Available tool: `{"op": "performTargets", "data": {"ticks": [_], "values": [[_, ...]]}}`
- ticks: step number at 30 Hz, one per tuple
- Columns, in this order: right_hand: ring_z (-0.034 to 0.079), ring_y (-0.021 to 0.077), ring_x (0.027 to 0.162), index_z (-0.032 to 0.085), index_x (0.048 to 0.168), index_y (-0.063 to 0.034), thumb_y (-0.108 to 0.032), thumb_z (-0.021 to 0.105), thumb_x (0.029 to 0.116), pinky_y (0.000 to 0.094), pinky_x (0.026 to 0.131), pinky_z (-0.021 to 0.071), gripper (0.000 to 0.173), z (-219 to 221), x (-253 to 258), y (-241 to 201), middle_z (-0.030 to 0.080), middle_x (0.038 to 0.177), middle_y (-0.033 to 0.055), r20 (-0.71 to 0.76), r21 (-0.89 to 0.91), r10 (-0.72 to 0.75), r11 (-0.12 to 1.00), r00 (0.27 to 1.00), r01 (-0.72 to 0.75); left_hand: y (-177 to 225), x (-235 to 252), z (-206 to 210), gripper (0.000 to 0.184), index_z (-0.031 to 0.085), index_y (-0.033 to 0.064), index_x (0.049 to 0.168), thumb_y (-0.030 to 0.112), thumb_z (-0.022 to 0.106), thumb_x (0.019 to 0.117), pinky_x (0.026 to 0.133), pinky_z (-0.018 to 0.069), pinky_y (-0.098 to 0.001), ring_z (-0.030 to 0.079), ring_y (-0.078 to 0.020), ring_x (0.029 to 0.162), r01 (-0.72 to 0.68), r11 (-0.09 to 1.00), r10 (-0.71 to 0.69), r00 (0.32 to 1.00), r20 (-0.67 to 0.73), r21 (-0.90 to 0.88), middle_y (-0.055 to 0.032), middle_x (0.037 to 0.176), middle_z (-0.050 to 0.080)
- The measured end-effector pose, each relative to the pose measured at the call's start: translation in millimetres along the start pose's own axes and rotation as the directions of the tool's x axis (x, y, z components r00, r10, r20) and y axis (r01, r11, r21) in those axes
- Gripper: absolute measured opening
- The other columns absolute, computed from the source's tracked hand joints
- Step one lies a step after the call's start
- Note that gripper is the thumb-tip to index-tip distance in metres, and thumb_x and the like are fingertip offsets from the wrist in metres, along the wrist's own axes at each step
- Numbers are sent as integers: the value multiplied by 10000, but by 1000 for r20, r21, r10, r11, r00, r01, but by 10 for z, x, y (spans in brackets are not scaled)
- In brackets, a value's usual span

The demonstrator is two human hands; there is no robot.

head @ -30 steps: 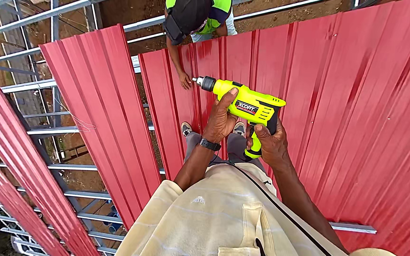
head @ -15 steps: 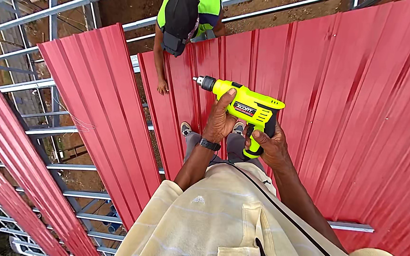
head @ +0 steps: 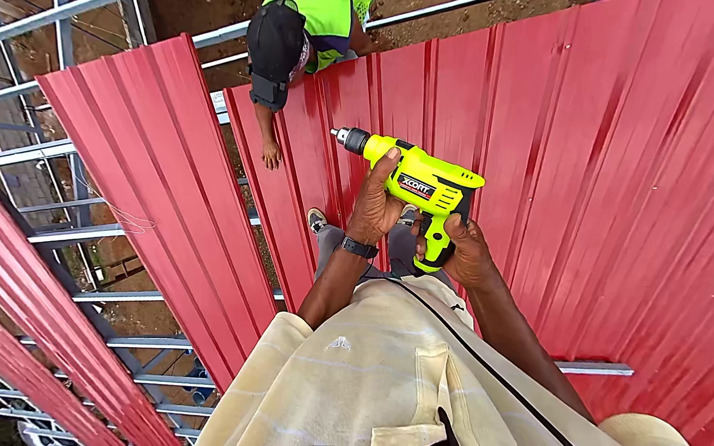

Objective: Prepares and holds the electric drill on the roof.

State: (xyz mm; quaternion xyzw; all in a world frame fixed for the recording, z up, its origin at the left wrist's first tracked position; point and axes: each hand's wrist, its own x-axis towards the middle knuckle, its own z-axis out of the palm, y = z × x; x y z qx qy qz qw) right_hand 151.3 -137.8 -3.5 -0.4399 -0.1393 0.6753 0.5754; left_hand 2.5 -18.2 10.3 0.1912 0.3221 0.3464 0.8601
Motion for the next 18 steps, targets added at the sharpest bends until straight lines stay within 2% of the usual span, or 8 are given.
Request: {"op": "performTargets", "data": {"ticks": [5,7,18], "values": [[638,217,560,585,1266,-58,-643,647,921,363,536,605,682,30,21,4,671,867,147,-65,-48,-13,999,998,10,-35,35,-8,491,568,222,1326,548,626,963,803,601,-413,695,-227,960,16,1000,-15,999,-42,15,-88,1134,684],[626,212,535,595,1243,-57,-648,657,911,357,512,596,680,45,21,24,660,816,136,-100,-58,-27,998,995,21,-50,92,10,467,555,208,1331,521,603,988,835,595,-416,688,-228,996,19,1000,-19,999,-44,2,-93,1157,677],[600,204,485,619,1175,-70,-660,688,879,355,478,586,663,47,47,40,640,747,110,-174,-119,-46,993,984,25,-64,137,23,429,553,200,1328,476,591,1002,860,590,-406,685,-223,1016,32,999,-32,998,-52,8,-82,1165,678]]}}
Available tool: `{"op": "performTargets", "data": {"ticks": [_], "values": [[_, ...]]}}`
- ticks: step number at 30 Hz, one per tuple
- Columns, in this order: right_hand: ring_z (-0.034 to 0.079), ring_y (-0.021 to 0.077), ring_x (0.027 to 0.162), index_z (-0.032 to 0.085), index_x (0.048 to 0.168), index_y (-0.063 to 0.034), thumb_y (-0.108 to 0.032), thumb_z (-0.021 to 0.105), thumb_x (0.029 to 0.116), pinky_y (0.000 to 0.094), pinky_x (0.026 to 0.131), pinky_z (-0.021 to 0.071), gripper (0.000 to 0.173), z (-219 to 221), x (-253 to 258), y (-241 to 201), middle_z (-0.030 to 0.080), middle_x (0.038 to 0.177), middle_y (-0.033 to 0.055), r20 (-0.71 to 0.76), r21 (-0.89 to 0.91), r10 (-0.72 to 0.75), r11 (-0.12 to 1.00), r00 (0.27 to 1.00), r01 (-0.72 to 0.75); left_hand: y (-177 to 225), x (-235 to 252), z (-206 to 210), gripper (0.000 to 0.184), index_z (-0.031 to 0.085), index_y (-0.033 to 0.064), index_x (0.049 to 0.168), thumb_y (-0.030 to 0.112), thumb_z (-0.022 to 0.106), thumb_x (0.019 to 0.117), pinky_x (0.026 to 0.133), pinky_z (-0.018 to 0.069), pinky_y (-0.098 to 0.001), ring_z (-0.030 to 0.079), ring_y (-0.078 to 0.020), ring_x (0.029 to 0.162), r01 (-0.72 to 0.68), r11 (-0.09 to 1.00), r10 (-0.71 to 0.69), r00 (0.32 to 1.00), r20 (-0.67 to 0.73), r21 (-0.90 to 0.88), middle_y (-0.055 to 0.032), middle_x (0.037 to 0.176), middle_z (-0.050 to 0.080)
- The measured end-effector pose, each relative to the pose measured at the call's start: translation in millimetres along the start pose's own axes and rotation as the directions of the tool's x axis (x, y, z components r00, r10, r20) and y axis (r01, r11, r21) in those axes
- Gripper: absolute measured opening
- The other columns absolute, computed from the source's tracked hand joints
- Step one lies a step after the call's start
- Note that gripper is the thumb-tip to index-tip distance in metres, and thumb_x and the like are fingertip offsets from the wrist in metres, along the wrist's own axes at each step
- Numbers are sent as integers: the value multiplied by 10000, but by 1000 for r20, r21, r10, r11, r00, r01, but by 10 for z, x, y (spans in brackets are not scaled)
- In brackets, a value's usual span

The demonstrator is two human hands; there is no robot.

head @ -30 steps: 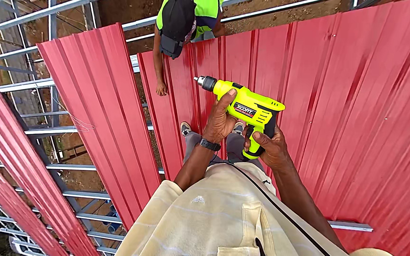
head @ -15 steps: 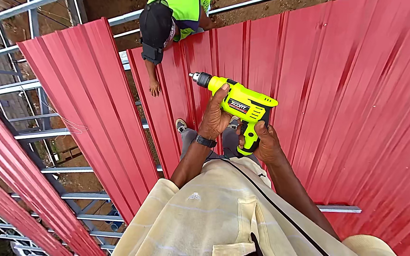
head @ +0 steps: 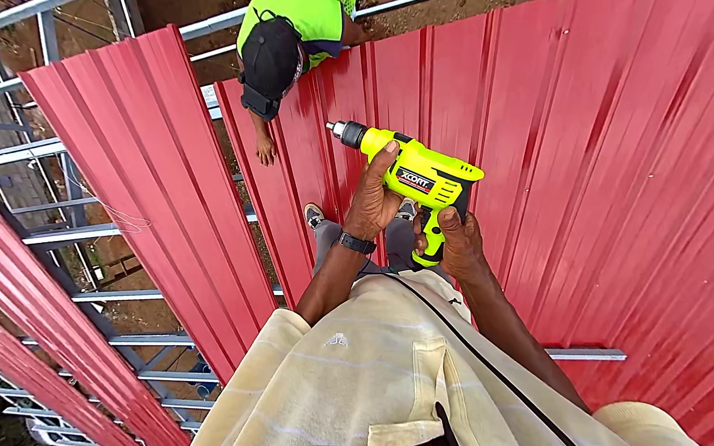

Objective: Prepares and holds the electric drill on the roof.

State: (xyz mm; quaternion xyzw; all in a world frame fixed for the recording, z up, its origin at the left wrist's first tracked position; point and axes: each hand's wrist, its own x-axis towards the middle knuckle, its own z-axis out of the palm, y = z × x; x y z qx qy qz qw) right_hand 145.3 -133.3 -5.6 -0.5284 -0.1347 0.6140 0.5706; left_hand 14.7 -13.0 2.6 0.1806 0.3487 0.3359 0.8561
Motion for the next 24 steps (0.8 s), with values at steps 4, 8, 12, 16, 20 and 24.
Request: {"op": "performTargets", "data": {"ticks": [4,8,12,16,20,24], "values": [[600,212,479,616,1172,-66,-658,694,874,364,475,587,668,2,8,1,641,744,114,4,12,7,1000,1000,-7,-3,21,-7,413,561,190,1314,467,584,1008,848,592,-398,690,-218,999,0,1000,0,1000,-7,-6,-82,1148,684],[611,209,501,612,1196,-66,-649,686,886,360,491,592,664,-12,11,16,664,800,127,20,-3,4,1000,1000,-4,-2,7,-24,429,555,199,1326,487,574,1008,859,588,-405,685,-221,1014,-3,1000,3,1000,3,1,-83,1157,679],[629,212,549,595,1247,-71,-621,696,897,355,520,598,660,-35,7,9,688,946,157,51,17,9,1000,999,-10,-1,17,-38,439,553,210,1341,494,567,1006,863,586,-401,681,-223,1020,-22,1000,23,1000,22,-11,-83,1178,673],[631,211,556,594,1244,-74,-605,720,886,355,526,599,653,-33,14,7,670,890,146,59,43,15,999,998,-17,17,10,-38,418,555,199,1330,471,564,1013,870,586,-398,682,-219,1028,-22,1000,22,999,24,-17,-80,1172,675],[628,209,567,600,1231,-73,-572,739,887,358,543,601,622,-25,3,26,658,875,137,68,67,17,998,998,-21,15,6,-37,423,553,206,1331,479,569,1008,870,585,-400,682,-221,1028,-20,1000,20,1000,7,-16,-78,1173,676],[649,226,625,568,1271,-72,-531,731,915,370,590,612,603,-21,-15,41,656,926,158,110,134,9,991,994,-24,-14,20,-97,415,557,211,1329,473,570,1007,857,587,-397,680,-215,1015,-30,999,31,999,32,-23,-81,1169,673]]}}
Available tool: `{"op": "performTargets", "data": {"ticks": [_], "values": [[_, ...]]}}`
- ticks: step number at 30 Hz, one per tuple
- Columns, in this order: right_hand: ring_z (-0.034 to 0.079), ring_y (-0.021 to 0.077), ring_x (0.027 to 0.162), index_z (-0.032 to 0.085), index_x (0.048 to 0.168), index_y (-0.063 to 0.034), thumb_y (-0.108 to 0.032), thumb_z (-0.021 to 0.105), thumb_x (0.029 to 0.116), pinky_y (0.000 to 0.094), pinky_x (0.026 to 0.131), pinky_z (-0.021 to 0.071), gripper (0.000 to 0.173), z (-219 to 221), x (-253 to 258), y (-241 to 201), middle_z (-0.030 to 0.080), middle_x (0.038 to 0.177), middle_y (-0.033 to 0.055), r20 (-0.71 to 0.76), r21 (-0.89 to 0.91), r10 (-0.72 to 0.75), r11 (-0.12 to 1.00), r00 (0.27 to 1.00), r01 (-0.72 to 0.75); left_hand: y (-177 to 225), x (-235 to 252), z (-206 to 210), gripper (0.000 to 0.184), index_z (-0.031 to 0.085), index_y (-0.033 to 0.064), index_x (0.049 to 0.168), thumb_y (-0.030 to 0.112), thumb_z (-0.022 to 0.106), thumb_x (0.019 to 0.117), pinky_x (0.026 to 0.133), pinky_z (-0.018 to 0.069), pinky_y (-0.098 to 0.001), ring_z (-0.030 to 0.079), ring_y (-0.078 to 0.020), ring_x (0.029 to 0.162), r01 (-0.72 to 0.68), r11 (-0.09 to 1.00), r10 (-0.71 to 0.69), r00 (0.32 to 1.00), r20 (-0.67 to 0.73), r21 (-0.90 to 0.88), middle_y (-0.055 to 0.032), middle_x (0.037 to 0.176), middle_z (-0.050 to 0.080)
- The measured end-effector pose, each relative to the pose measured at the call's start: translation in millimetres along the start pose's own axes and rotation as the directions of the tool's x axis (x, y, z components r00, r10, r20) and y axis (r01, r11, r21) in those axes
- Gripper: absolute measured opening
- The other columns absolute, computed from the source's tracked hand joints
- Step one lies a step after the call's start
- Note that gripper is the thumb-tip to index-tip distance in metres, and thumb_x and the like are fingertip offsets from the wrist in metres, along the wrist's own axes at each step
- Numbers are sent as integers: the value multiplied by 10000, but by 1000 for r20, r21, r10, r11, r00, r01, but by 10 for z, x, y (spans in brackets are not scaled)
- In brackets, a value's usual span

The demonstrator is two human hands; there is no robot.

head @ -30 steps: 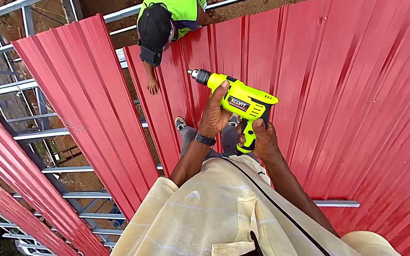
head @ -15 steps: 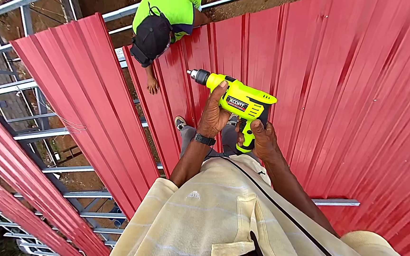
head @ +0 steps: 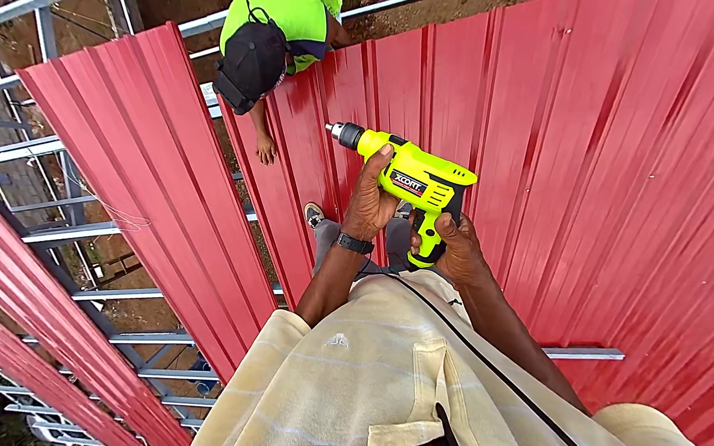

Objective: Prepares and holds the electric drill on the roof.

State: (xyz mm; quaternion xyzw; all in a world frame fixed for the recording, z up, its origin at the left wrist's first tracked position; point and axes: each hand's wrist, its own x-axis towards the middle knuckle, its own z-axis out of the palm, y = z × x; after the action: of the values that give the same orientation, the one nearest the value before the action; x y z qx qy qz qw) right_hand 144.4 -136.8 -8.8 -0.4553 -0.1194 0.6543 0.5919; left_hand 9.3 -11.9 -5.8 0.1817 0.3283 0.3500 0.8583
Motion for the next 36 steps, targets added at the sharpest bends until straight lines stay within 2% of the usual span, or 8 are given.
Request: {"op": "performTargets", "data": {"ticks": [5,8,9,11,13,22,29,36], "values": [[654,224,643,571,1273,-71,-495,719,939,370,614,616,559,-3,8,-22,653,934,156,28,15,31,999,999,-32,-29,49,-47,427,563,205,1334,475,570,1004,866,586,-397,680,-216,1025,2,999,-2,1000,6,-44,-84,1177,672],[655,220,648,569,1292,-72,-472,715,950,370,611,617,547,-22,24,-25,660,968,161,42,-3,27,1000,999,-27,-95,302,-101,438,528,111,1317,322,678,963,944,565,-476,662,-285,1089,-12,954,20,999,26,-300,-172,1208,637],[649,217,640,565,1294,-75,-473,714,950,368,604,614,546,-23,26,-23,654,962,156,38,-12,26,1000,999,-26,-100,302,-104,446,529,108,1323,321,680,961,945,565,-475,661,-285,1090,-9,953,19,999,28,-302,-174,1213,637],[627,208,607,570,1269,-75,-477,713,950,358,582,601,533,-3,30,-18,642,927,145,19,-35,23,999,1000,-22,-60,129,-65,446,563,177,1331,443,619,978,876,585,-405,676,-224,1028,2,993,0,1000,18,-120,-104,1181,665],[610,200,574,581,1229,-71,-472,725,942,351,559,589,513,23,36,-12,638,883,135,-1,-61,6,998,1000,-6,-39,33,-48,446,575,223,1332,511,572,991,846,588,-386,677,-204,1005,13,1000,-13,1000,25,-24,-69,1173,673],[600,204,545,577,1226,-65,-460,746,930,360,543,589,521,46,29,47,627,832,125,-40,-120,-38,992,998,33,-106,4,-141,480,575,221,1324,536,610,963,790,596,-371,685,-193,944,0,998,3,999,50,-67,-71,1132,677],[592,203,513,571,1188,-64,-473,750,922,358,519,587,520,38,11,72,616,772,104,-77,-164,-49,986,996,36,-131,-13,-159,503,582,214,1317,555,618,949,803,594,-382,684,-198,951,38,997,-35,998,49,-71,-76,1135,678],[597,208,520,573,1222,-63,-480,751,919,362,521,587,546,33,-3,89,619,773,112,-73,-182,-51,983,996,37,-143,-10,-162,507,572,216,1324,552,624,948,811,593,-388,680,-204,964,25,996,-21,998,51,-81,-83,1145,672]]}}
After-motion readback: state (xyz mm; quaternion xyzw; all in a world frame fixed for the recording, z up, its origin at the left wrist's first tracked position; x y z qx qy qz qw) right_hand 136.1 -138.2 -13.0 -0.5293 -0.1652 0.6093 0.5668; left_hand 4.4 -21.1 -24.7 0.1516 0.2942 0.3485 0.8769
